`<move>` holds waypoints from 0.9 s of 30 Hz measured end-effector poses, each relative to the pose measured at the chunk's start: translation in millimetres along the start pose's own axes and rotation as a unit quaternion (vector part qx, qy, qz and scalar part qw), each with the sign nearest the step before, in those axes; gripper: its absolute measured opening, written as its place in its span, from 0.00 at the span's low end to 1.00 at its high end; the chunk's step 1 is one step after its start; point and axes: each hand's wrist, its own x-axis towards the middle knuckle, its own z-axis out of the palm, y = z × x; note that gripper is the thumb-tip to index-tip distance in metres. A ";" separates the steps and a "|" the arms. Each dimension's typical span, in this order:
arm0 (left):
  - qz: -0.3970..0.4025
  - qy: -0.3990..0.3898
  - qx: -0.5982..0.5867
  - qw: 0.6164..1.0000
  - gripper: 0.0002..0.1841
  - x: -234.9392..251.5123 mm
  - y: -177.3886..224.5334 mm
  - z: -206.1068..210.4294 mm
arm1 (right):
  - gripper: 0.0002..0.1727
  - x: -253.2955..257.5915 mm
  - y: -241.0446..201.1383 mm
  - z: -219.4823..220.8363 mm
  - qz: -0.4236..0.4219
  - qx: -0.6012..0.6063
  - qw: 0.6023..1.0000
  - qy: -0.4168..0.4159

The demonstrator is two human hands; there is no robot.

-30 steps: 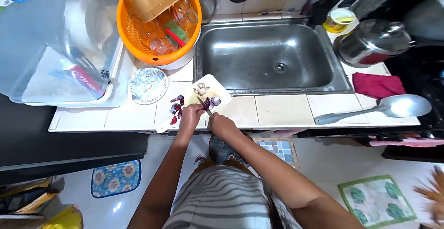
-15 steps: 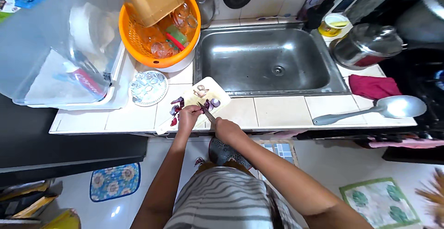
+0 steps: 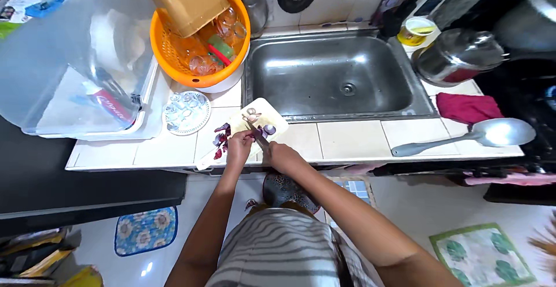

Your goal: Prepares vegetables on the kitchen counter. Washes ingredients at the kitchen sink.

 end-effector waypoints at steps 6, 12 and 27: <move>0.015 -0.030 0.053 0.998 0.16 10.9 10.0 5.7 | 0.19 -4.1 15.5 -4.9 0.001 0.012 0.998 0.054; 0.137 -0.023 0.157 0.978 0.18 18.1 21.2 11.9 | 0.19 -7.7 23.0 -16.2 0.016 0.032 0.997 0.072; 0.110 -0.035 0.138 0.984 0.21 20.7 44.8 3.4 | 0.21 -21.0 35.2 -15.5 0.009 0.070 0.995 0.076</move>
